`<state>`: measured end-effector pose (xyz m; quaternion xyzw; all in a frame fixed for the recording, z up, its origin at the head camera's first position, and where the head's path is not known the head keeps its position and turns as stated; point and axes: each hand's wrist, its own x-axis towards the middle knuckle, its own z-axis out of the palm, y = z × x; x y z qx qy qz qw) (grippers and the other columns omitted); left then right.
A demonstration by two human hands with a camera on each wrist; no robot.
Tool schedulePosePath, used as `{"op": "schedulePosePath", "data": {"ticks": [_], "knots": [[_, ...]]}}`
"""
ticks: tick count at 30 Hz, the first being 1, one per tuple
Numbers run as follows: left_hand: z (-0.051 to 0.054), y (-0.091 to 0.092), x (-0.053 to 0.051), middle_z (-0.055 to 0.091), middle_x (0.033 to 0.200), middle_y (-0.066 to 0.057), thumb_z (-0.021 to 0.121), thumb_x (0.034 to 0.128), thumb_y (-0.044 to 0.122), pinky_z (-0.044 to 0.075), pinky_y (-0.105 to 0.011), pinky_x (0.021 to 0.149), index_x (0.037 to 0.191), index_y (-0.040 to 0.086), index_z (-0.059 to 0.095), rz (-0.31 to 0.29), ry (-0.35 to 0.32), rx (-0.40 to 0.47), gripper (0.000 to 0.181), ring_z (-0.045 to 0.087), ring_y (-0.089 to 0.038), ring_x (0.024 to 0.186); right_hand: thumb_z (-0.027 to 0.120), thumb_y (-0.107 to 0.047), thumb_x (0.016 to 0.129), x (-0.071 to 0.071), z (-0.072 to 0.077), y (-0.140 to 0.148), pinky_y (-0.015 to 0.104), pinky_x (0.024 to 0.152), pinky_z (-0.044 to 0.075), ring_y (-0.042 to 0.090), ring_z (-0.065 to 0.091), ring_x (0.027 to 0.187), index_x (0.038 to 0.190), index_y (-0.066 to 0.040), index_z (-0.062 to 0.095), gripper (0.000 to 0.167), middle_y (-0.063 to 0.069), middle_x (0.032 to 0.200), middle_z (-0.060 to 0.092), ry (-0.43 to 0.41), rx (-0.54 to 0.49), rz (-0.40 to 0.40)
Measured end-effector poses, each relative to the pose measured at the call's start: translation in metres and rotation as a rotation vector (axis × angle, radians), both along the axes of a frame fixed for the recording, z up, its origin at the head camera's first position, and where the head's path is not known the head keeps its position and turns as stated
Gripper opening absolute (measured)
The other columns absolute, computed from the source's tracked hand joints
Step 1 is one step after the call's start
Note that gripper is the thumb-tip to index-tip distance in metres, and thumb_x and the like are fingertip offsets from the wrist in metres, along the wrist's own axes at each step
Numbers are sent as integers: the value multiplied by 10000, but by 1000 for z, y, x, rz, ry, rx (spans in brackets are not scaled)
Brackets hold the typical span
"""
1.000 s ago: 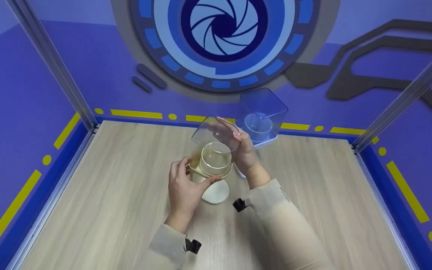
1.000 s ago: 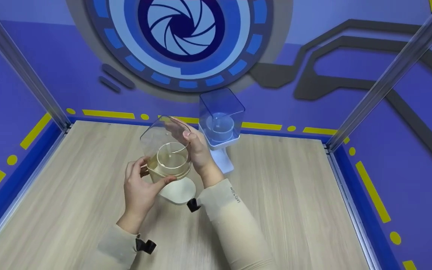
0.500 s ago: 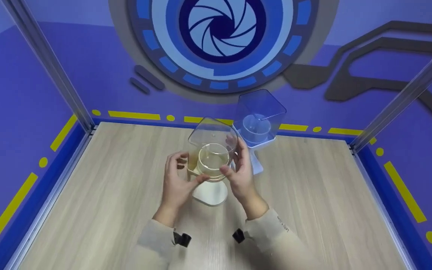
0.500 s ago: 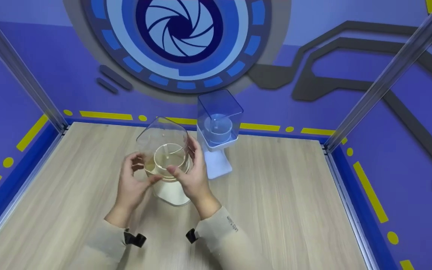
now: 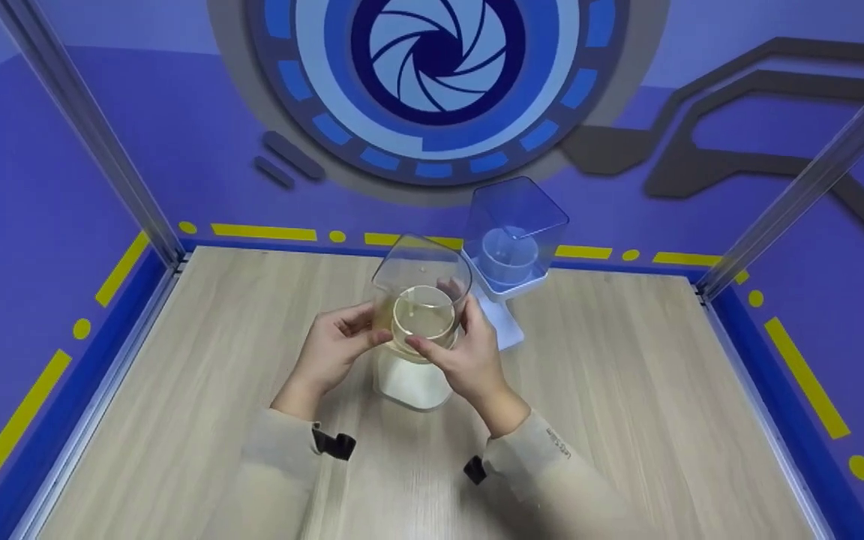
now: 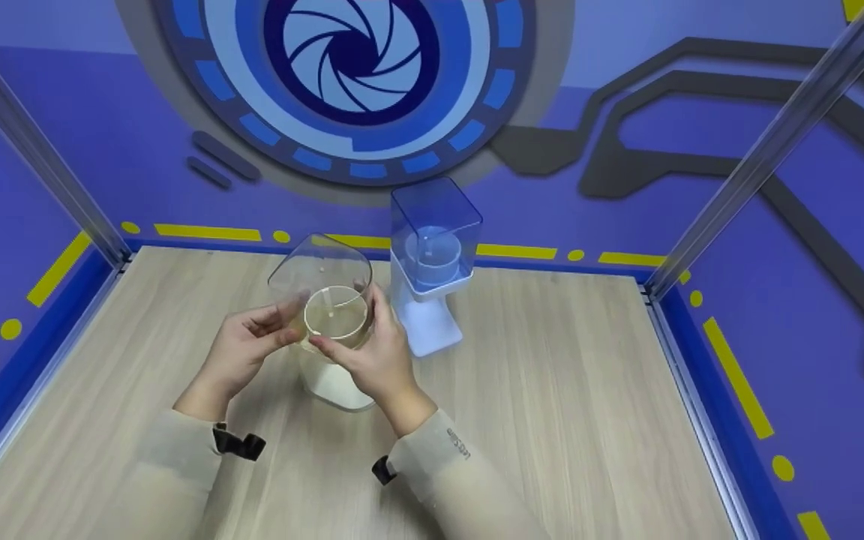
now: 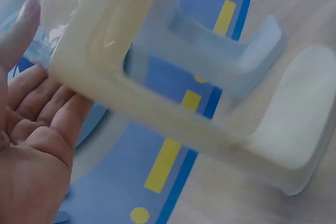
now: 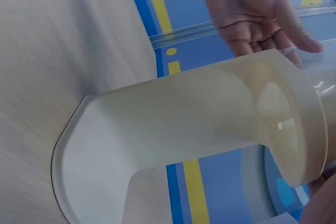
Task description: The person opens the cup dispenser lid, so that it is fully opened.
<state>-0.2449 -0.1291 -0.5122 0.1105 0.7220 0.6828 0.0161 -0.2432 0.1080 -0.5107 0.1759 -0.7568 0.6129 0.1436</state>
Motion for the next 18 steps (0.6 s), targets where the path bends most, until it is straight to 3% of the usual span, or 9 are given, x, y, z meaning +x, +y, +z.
{"op": "schedulePosePath", "data": {"ticks": [3,8,18], "knots": [[-3,4,4,805,1410,-124,868,974,154,656,-250,1054,1470,90,753,32,1,29,513,794,-123,1250,1011,-205,846,0,0,5,622,1290,486,357,649,1479,1628,10,497,961,176,1613,661,-13,23,20],[-4,8,13,775,1467,-107,874,974,184,639,-256,1093,1482,124,747,65,-6,48,527,756,-260,1379,1005,-221,854,-4,2,12,600,1247,521,370,659,1449,1648,17,475,984,194,1631,639,-30,43,81],[-5,25,42,664,1594,-139,942,912,248,606,-251,1109,1523,83,692,197,-26,73,680,674,-341,1469,1031,-343,814,-12,0,27,247,1197,524,243,680,1412,1650,62,471,1085,208,1613,655,-74,6,235]]}}
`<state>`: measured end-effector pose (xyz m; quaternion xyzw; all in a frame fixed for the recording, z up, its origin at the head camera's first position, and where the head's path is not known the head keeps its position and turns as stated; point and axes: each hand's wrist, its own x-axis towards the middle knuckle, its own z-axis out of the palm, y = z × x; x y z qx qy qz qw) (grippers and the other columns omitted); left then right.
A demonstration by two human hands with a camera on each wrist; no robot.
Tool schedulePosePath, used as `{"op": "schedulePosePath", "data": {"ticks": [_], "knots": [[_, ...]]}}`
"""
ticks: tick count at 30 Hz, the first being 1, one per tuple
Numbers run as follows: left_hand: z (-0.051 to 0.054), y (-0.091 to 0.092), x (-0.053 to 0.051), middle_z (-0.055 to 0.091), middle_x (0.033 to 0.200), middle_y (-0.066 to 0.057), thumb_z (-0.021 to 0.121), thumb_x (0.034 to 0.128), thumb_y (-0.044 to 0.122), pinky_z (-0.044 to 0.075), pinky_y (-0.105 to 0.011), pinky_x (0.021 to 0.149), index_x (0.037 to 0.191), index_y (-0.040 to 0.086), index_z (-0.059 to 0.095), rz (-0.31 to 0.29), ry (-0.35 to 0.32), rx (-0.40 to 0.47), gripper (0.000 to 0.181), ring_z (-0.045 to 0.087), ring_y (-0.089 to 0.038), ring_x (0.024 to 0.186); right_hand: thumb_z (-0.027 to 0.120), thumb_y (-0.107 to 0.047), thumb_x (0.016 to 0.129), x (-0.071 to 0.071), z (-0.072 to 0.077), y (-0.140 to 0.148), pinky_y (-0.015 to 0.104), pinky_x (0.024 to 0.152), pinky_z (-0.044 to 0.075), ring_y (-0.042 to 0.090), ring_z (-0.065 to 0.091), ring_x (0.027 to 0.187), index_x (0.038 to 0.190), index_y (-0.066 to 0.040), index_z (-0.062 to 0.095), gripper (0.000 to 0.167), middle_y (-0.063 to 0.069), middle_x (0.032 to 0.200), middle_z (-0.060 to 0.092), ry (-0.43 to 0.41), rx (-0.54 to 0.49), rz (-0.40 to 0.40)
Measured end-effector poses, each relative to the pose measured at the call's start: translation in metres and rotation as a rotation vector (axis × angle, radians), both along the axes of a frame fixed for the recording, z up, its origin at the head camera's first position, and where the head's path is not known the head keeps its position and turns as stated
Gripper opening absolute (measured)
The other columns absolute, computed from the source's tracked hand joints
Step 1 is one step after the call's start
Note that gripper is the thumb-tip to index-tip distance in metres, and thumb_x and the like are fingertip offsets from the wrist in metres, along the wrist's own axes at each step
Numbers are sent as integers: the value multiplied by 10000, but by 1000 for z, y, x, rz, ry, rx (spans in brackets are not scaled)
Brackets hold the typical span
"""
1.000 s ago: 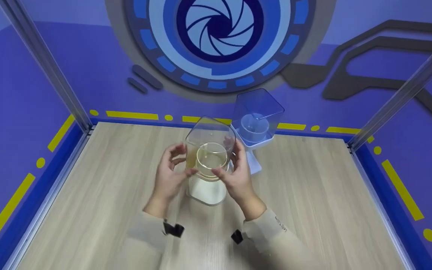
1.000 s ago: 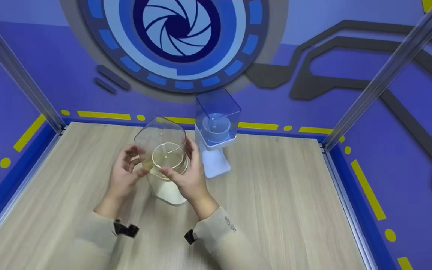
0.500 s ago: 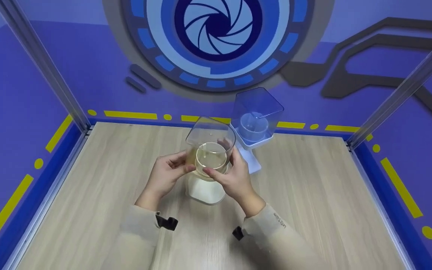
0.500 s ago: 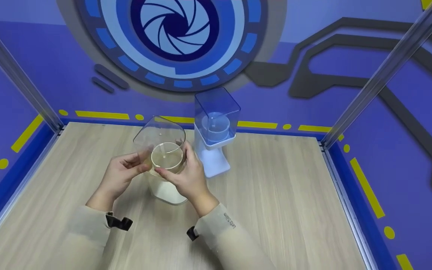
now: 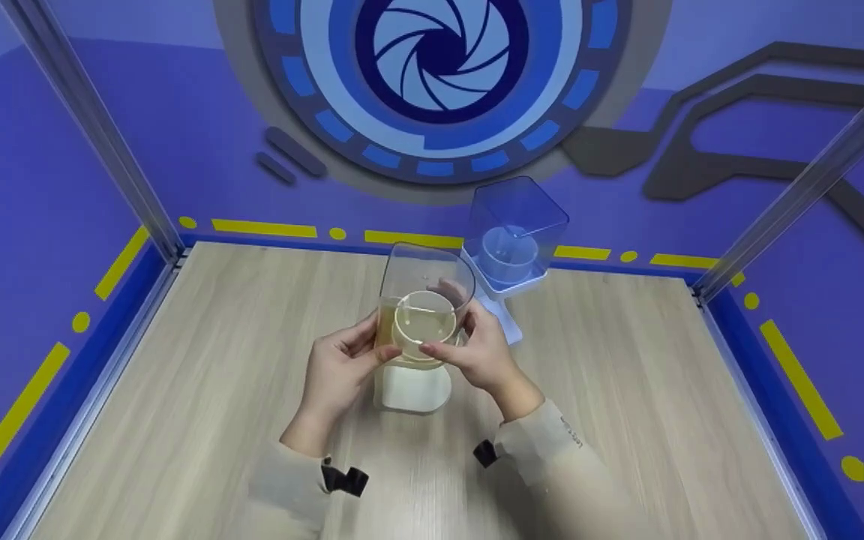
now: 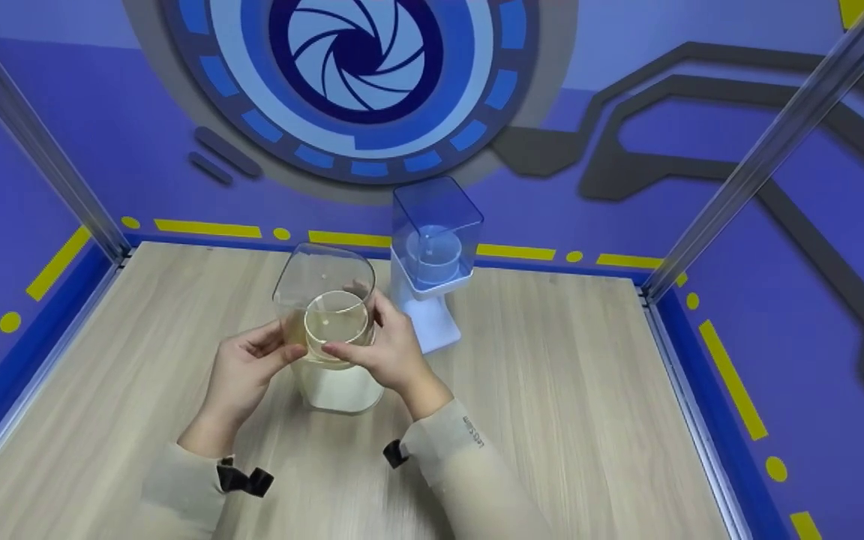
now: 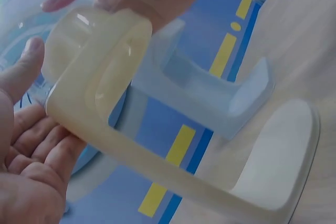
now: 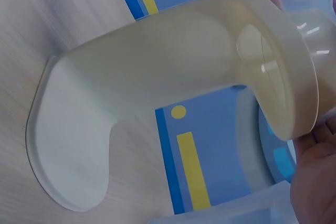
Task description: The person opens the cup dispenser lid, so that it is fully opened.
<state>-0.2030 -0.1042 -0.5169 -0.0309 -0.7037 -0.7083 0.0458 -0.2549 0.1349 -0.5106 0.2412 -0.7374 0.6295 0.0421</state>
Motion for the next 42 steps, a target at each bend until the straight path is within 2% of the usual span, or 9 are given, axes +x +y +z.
{"op": "schedulePosePath", "data": {"ticks": [6,10,15,17,19,23,29,36,42], "knots": [[-2,4,8,662,1602,-118,938,927,213,598,-249,1118,1526,84,693,37,37,-15,660,676,-345,1469,1032,-425,804,-2,-1,3,248,1226,512,204,674,1414,1662,49,468,1131,206,1617,652,-11,6,43],[-6,3,9,653,1642,-125,954,921,203,575,-372,1219,1583,83,653,21,62,-64,737,670,-365,1491,1030,-450,805,-1,-1,6,284,1220,521,251,670,1429,1673,35,464,1144,185,1627,652,-29,35,42],[-10,-3,-4,410,1830,-109,1044,820,327,383,-595,1386,1771,141,374,-109,53,-158,1178,451,-416,1663,1027,-431,814,-3,2,9,360,1255,517,355,653,1464,1675,35,467,1128,184,1628,654,-21,43,42],[-10,-6,-14,313,1875,-109,1074,766,382,290,-597,1426,1814,147,246,-182,52,-192,1356,329,-417,1729,1027,-430,815,-4,3,9,366,1262,515,386,647,1472,1672,39,470,1124,192,1623,656,-11,48,42],[-11,-7,-23,316,1875,-104,1099,718,406,235,-564,1448,1822,147,209,-246,58,-223,1441,275,-386,1754,1026,-430,815,-4,2,9,351,1265,509,398,641,1479,1667,46,474,1121,199,1620,657,-3,53,42],[-16,-7,-37,494,1768,-118,1118,693,334,268,-583,1434,1777,102,323,-300,76,-232,1365,356,-389,1721,1021,-435,817,-5,-1,10,287,1254,490,332,639,1483,1674,32,469,1121,193,1634,645,-9,67,50],[-25,1,-38,551,1719,-82,1108,713,326,312,-558,1423,1741,109,388,-278,57,-226,1273,438,-349,1681,1040,-454,782,-8,3,16,259,1253,461,175,628,1448,1667,48,426,1188,258,1633,607,-14,2,135],[-30,3,-40,606,1651,-35,1105,712,341,347,-547,1412,1714,160,435,-278,86,-212,1218,509,-289,1622,1017,-623,762,-13,31,7,301,1323,458,155,580,1527,1728,64,248,1413,345,1693,475,59,-163,214],[-28,-5,-41,611,1650,-17,1104,706,370,372,-561,1398,1712,201,453,-257,90,-255,1210,519,-296,1620,1062,-369,791,-13,47,-5,319,1264,539,227,687,1446,1643,53,424,1144,278,1590,623,58,-131,175]]}}
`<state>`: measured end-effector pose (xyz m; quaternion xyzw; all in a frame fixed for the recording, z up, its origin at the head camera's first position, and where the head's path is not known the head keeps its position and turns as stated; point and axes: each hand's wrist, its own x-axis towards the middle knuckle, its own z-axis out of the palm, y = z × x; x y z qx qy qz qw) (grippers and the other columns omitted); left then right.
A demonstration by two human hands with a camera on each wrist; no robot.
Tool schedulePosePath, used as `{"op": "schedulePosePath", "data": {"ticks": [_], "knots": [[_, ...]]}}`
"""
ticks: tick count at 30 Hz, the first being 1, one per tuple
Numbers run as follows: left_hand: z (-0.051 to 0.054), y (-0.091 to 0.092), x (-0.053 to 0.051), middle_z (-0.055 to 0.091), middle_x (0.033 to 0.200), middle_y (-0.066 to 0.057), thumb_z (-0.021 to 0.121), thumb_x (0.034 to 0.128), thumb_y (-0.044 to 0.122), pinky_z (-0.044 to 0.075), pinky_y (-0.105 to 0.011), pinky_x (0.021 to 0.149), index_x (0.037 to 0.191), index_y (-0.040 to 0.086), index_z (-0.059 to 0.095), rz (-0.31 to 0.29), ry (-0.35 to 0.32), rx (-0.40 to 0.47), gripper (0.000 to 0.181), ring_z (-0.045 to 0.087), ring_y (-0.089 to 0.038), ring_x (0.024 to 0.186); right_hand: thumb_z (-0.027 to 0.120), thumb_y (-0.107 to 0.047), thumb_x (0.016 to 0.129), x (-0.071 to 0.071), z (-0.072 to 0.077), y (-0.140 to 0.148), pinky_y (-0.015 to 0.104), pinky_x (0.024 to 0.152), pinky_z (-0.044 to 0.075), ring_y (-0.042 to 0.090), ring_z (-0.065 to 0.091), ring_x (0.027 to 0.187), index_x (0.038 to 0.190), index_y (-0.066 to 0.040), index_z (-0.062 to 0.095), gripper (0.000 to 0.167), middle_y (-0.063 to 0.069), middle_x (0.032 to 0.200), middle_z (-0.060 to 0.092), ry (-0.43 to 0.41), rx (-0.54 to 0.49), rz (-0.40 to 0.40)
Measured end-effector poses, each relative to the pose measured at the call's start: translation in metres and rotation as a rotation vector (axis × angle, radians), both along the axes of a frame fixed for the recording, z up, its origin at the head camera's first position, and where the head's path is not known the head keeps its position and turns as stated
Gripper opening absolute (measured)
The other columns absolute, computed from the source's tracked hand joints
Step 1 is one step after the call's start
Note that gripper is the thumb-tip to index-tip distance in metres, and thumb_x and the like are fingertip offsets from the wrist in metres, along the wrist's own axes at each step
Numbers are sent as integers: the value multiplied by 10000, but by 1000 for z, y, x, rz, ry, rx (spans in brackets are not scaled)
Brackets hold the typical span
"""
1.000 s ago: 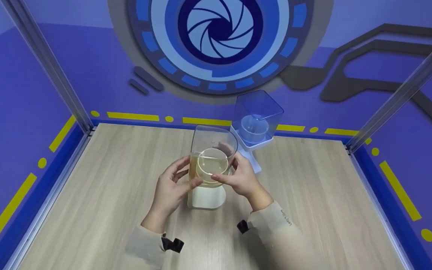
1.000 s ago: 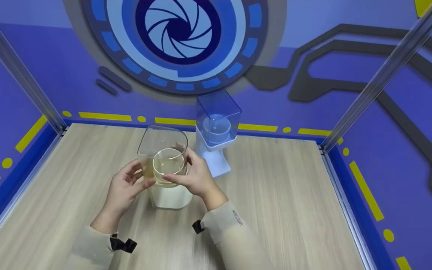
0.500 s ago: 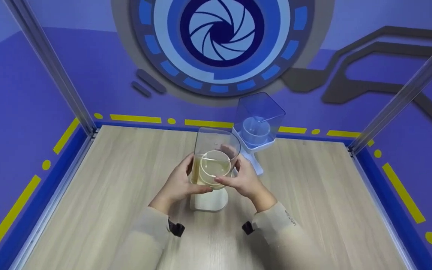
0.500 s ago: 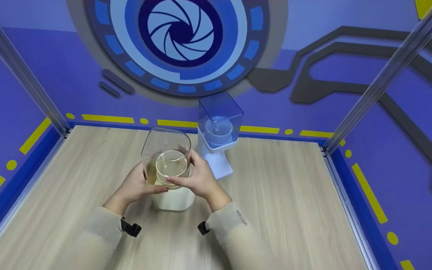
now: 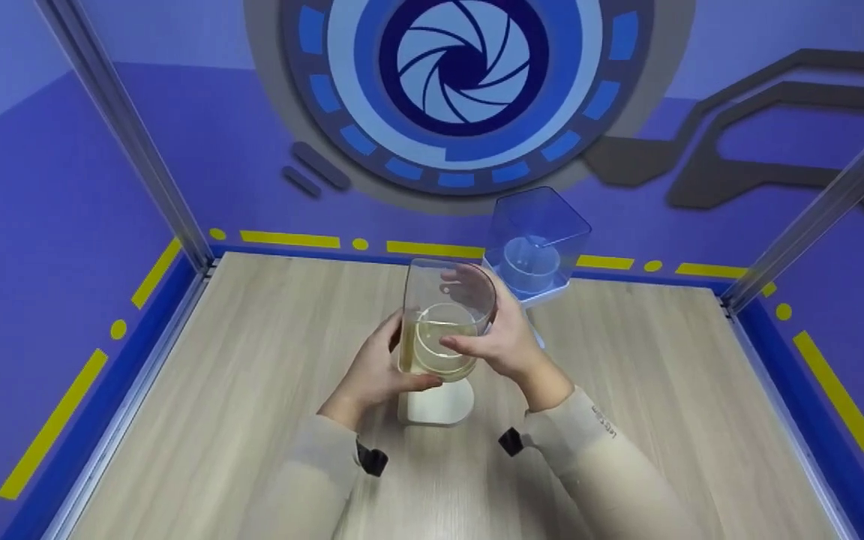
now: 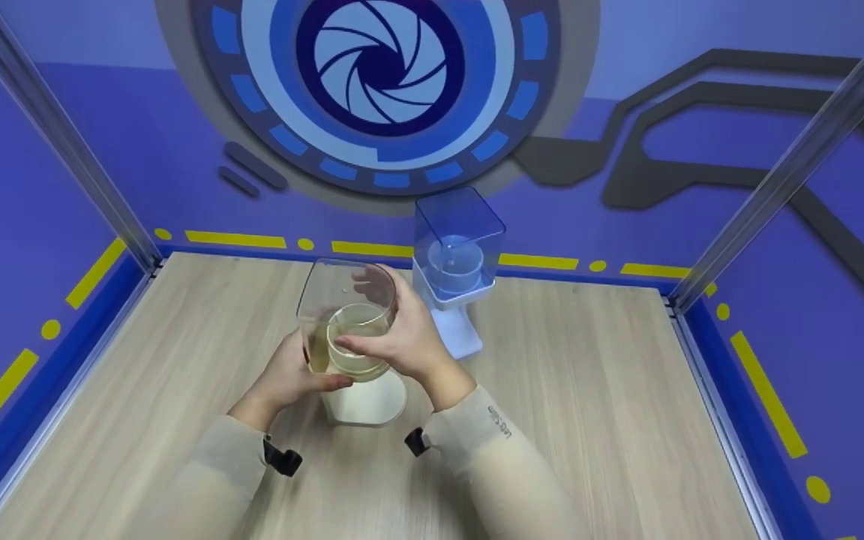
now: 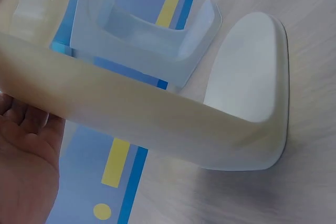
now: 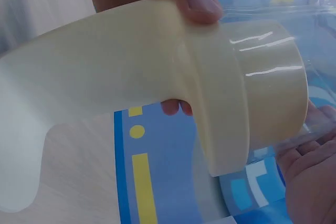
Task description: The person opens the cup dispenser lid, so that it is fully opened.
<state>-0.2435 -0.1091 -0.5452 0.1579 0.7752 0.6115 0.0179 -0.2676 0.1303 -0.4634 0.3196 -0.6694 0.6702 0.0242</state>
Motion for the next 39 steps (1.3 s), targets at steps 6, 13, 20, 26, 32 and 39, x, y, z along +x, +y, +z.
{"op": "schedulePosePath", "data": {"ticks": [6,13,20,26,32,39], "knots": [[-1,-1,-2,622,1635,-3,1104,705,374,385,-536,1394,1691,221,479,-5,6,-10,1176,530,-278,1610,1046,-188,785,1,2,0,343,1239,569,347,705,1421,1592,82,476,1025,279,1542,661,34,24,-45],[-2,-1,0,597,1664,-23,1102,700,394,370,-537,1401,1715,192,446,-5,-1,-17,1226,509,-291,1628,1051,-317,794,0,0,0,348,1222,585,358,735,1386,1568,30,535,993,222,1509,712,74,69,-81],[2,-2,0,596,1664,-29,1100,699,405,348,-556,1412,1718,168,432,-17,-6,-25,1242,505,-307,1628,1048,-288,776,-3,4,-1,395,1215,598,384,750,1346,1532,23,574,945,252,1478,725,49,72,-95],[2,-4,0,578,1689,-41,1102,693,419,339,-559,1415,1725,157,420,-9,-14,-42,1265,479,-303,1652,1043,-279,774,-4,3,-3,378,1213,598,364,744,1361,1550,6,567,954,193,1482,733,43,75,-104],[3,-4,1,561,1705,-56,1100,693,429,349,-580,1407,1739,125,397,-2,-22,-55,1296,467,-317,1662,1045,-300,781,-4,-2,-3,348,1192,608,326,765,1333,1542,51,559,969,260,1466,725,89,40,-108],[3,-2,0,541,1732,-40,1097,686,456,337,-600,1407,1758,184,375,3,-36,-64,1321,443,-327,1679,1045,-315,780,-4,-5,-3,332,1178,615,285,778,1309,1526,88,561,976,342,1443,709,124,0,-115]]}}
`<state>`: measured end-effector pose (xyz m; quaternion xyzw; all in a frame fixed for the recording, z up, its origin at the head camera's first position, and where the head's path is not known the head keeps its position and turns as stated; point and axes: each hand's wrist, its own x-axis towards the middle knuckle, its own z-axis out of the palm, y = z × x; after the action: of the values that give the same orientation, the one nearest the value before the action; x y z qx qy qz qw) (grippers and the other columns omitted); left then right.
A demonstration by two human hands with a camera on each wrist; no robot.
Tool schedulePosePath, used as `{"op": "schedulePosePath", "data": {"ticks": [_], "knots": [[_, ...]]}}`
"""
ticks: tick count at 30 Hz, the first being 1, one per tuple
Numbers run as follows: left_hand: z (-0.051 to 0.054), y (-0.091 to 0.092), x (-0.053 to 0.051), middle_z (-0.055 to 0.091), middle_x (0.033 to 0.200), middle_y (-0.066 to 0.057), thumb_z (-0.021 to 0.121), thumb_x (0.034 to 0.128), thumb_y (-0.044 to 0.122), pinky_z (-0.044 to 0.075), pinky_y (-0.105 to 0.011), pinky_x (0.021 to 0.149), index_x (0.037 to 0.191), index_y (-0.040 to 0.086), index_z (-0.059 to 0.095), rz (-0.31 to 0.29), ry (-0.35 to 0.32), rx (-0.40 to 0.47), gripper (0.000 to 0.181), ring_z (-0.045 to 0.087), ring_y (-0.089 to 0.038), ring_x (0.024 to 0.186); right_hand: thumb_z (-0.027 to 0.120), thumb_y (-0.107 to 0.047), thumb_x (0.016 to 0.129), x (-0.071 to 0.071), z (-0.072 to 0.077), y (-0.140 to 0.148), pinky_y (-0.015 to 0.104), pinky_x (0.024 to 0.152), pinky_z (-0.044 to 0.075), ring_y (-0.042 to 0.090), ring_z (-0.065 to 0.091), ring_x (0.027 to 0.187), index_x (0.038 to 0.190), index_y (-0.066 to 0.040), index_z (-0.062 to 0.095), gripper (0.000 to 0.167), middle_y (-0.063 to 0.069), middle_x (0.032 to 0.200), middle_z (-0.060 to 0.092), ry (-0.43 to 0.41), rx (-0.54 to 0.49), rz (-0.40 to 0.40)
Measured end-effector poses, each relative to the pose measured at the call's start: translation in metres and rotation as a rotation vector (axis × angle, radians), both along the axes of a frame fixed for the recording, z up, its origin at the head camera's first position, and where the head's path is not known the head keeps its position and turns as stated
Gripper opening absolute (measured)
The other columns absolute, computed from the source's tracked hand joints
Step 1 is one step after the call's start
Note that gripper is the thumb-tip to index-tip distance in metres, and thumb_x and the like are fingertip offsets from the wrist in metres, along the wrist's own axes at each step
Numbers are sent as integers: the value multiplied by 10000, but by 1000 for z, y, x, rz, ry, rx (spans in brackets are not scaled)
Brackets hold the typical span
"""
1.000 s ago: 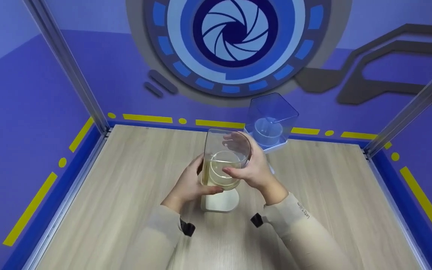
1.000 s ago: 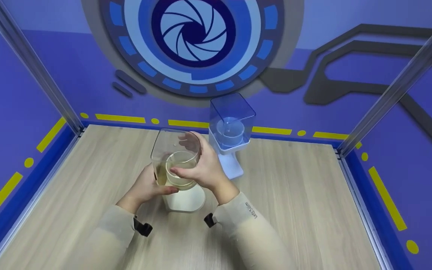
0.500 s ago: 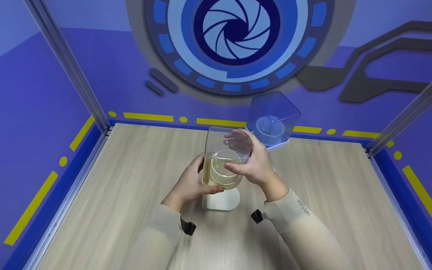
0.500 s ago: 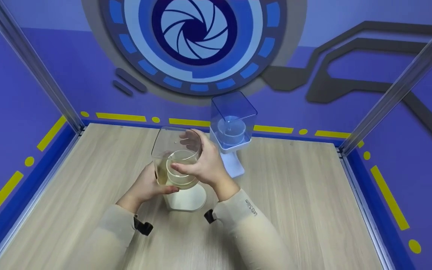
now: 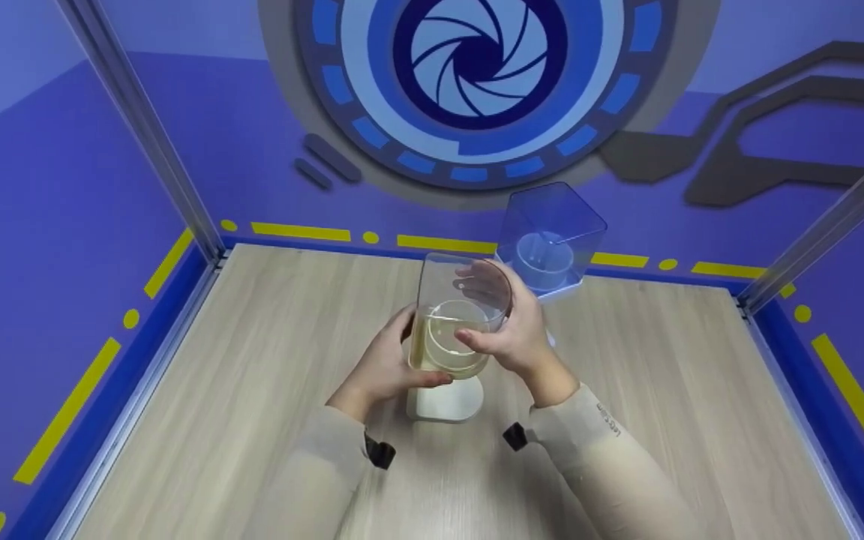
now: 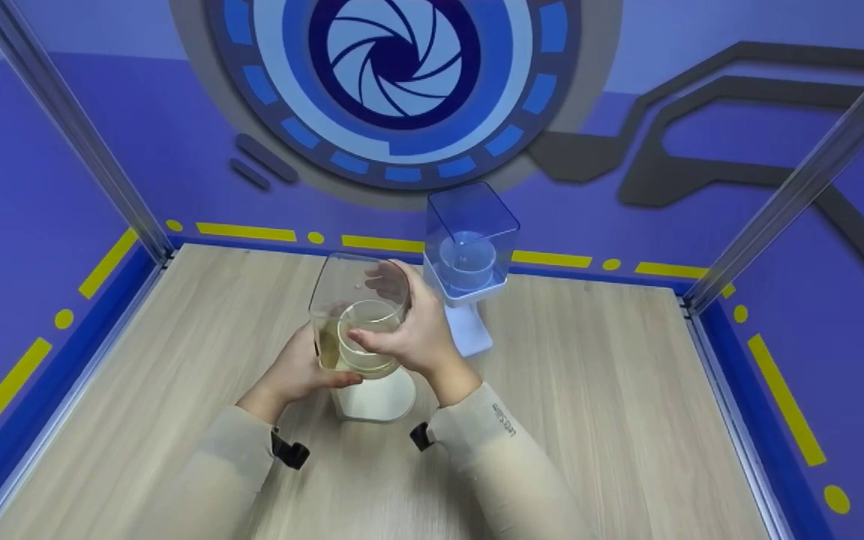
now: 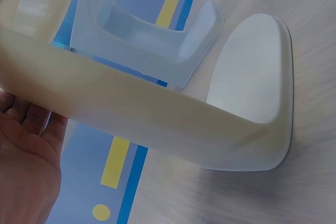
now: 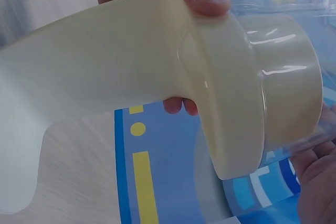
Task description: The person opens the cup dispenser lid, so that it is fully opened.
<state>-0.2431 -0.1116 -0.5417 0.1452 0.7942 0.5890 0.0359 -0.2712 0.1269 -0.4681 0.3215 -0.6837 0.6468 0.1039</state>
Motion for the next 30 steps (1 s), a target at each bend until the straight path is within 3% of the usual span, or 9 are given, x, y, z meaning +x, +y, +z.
{"op": "schedulePosePath", "data": {"ticks": [7,11,16,22,30], "knots": [[-1,-1,-1,577,1688,-43,1090,683,503,357,-578,1403,1735,168,400,-19,29,4,1302,492,-308,1642,1055,-356,781,-1,2,1,342,1176,619,228,784,1297,1523,119,551,1015,388,1437,690,-22,-1,22],[-1,-1,-2,592,1664,-41,1090,680,507,364,-584,1398,1721,170,418,-19,35,5,1284,506,-313,1629,1065,-365,769,-3,4,0,372,1165,630,273,787,1284,1510,127,562,1021,403,1424,684,-43,-35,46],[0,0,-1,595,1656,-32,1095,686,433,373,-602,1390,1705,186,438,-3,26,-10,1237,502,-325,1633,1067,-390,764,-5,4,-1,370,1152,639,342,782,1284,1504,128,565,1034,323,1424,719,-59,-46,46],[-1,2,0,585,1666,-56,1091,702,314,382,-585,1389,1709,165,434,5,24,-5,1212,506,-333,1631,1056,-361,776,-4,2,-2,373,1158,635,411,769,1290,1503,138,555,1014,431,1421,664,-45,-70,53],[-1,1,-1,567,1697,-99,1097,687,450,355,-631,1393,1727,172,405,-4,19,-2,1280,488,-340,1645,1031,-547,782,-1,4,0,345,1177,619,241,781,1296,1497,115,569,1079,391,1417,694,17,-14,23]]}}
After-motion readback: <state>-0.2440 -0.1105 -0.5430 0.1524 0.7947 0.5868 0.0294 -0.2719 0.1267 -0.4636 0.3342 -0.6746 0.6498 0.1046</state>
